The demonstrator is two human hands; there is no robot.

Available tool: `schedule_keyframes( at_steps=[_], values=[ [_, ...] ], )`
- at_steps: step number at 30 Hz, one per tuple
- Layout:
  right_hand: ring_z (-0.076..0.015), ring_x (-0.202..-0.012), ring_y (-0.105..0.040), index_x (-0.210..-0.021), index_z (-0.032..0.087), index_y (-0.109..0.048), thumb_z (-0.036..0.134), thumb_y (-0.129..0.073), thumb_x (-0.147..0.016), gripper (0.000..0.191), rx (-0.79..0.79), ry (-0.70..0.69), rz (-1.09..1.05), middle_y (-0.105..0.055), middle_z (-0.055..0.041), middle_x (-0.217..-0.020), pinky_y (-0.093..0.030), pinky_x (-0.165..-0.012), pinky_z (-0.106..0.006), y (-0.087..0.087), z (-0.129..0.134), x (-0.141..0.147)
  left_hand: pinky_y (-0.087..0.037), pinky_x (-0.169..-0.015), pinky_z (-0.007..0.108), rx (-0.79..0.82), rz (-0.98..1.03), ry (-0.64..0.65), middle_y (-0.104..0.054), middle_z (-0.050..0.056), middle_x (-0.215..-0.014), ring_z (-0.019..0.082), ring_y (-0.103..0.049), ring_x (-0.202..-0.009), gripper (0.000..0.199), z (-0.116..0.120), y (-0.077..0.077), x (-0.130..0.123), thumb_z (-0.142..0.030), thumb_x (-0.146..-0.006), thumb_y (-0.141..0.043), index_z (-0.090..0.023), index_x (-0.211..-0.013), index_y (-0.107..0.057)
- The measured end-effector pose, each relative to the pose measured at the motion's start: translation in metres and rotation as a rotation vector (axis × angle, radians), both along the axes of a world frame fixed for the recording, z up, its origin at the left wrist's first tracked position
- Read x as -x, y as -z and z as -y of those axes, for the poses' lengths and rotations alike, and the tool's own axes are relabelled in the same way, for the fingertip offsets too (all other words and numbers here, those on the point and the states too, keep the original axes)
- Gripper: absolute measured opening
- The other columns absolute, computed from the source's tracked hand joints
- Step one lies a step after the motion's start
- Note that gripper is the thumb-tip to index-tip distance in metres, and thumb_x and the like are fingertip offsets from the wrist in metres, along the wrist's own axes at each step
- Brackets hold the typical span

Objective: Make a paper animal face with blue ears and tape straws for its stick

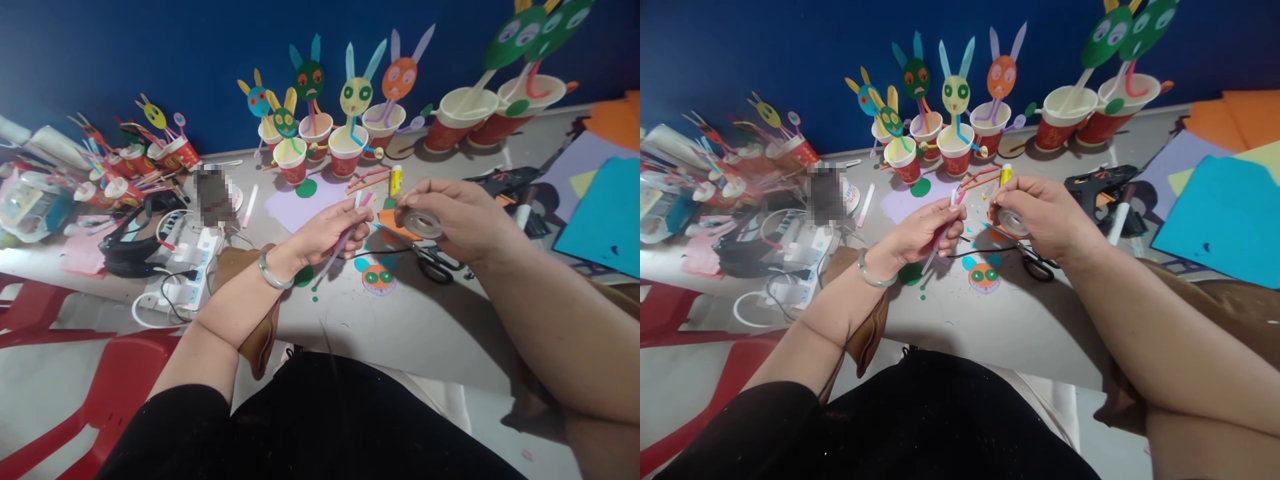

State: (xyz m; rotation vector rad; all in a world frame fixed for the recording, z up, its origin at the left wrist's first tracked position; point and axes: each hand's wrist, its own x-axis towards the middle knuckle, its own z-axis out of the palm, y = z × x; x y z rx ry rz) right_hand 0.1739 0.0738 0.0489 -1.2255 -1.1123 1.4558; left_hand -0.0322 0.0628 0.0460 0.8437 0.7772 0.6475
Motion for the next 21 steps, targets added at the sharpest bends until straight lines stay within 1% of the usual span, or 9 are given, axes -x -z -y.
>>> schedule_keyframes(
  at_steps=[2,4,6,10,12,14,17,21],
  values=[
    [-0.0109,-0.051,-0.059,-0.065,0.018,-0.067,0.021,-0.083,-0.071,0.017,-0.005,-0.001,-0.002,-0.068,-0.0012,-0.060,-0.045,-0.046,-0.020,-0.001,0.000,0.000,-0.045,-0.049,0.017,-0.019,-0.014,-0.010,-0.058,-0.007,-0.066,0.006,-0.053,-0.047,0.018,0.000,0.002,-0.001,-0.025,-0.112,-0.050,-0.020,-0.095,-0.053],
    [-0.0110,-0.050,-0.059,-0.065,0.018,-0.068,0.022,-0.085,-0.069,0.018,-0.011,0.001,-0.005,-0.068,-0.0011,-0.059,-0.044,-0.045,-0.020,-0.001,0.000,0.000,-0.048,-0.052,0.018,-0.018,-0.036,-0.021,-0.061,-0.006,-0.067,0.007,-0.056,-0.049,0.018,0.000,0.002,-0.001,-0.025,-0.112,-0.050,-0.020,-0.095,-0.054],
    [-0.0105,-0.049,-0.058,-0.063,0.018,-0.067,0.022,-0.085,-0.068,0.019,-0.014,0.006,-0.008,-0.067,-0.0002,-0.058,-0.042,-0.044,-0.019,-0.002,0.000,0.000,-0.045,-0.051,0.017,-0.003,-0.042,-0.026,-0.058,-0.007,-0.065,0.006,-0.052,-0.047,0.018,0.000,0.000,-0.002,-0.024,-0.112,-0.051,-0.020,-0.095,-0.054],
    [-0.0100,-0.049,-0.056,-0.062,0.018,-0.066,0.021,-0.083,-0.068,0.018,-0.017,0.010,-0.001,-0.067,-0.0005,-0.058,-0.041,-0.043,-0.019,-0.002,0.000,0.000,-0.027,-0.044,0.013,0.070,-0.045,-0.080,-0.042,-0.010,-0.062,0.002,-0.033,-0.042,0.021,0.000,-0.006,-0.003,-0.026,-0.112,-0.053,-0.018,-0.093,-0.059],
    [-0.0103,-0.049,-0.057,-0.064,0.018,-0.067,0.020,-0.083,-0.070,0.017,-0.010,0.014,0.002,-0.067,-0.0013,-0.059,-0.041,-0.043,-0.019,-0.002,0.000,0.000,-0.023,-0.043,0.013,0.107,-0.050,-0.114,-0.038,-0.010,-0.062,0.001,-0.029,-0.042,0.025,-0.001,-0.009,-0.003,-0.030,-0.112,-0.053,-0.017,-0.093,-0.062],
    [-0.0104,-0.049,-0.058,-0.065,0.017,-0.066,0.018,-0.081,-0.072,0.016,0.004,0.021,0.002,-0.066,-0.0014,-0.059,-0.042,-0.043,-0.019,-0.001,-0.001,0.000,-0.021,-0.042,0.013,0.140,-0.056,-0.129,-0.035,-0.009,-0.062,0.002,-0.027,-0.042,0.030,-0.002,-0.011,-0.004,-0.032,-0.113,-0.050,-0.015,-0.093,-0.065],
    [-0.0096,-0.049,-0.057,-0.067,0.017,-0.066,0.016,-0.079,-0.077,0.017,0.017,0.022,0.007,-0.066,-0.0013,-0.060,-0.042,-0.044,-0.019,0.001,-0.001,-0.001,-0.021,-0.041,0.014,0.170,-0.057,-0.125,-0.036,-0.008,-0.061,0.003,-0.027,-0.042,0.035,-0.003,-0.011,-0.004,-0.029,-0.113,-0.043,-0.014,-0.091,-0.066],
    [-0.0092,-0.051,-0.057,-0.069,0.017,-0.066,0.019,-0.083,-0.079,0.020,0.004,-0.004,0.004,-0.066,-0.0013,-0.062,-0.044,-0.046,-0.019,0.002,-0.002,-0.002,-0.026,-0.044,0.014,0.123,-0.027,-0.124,-0.040,-0.007,-0.063,0.003,-0.033,-0.044,0.035,-0.003,-0.006,-0.005,-0.025,-0.112,-0.043,-0.014,-0.087,-0.064]
  ],
)
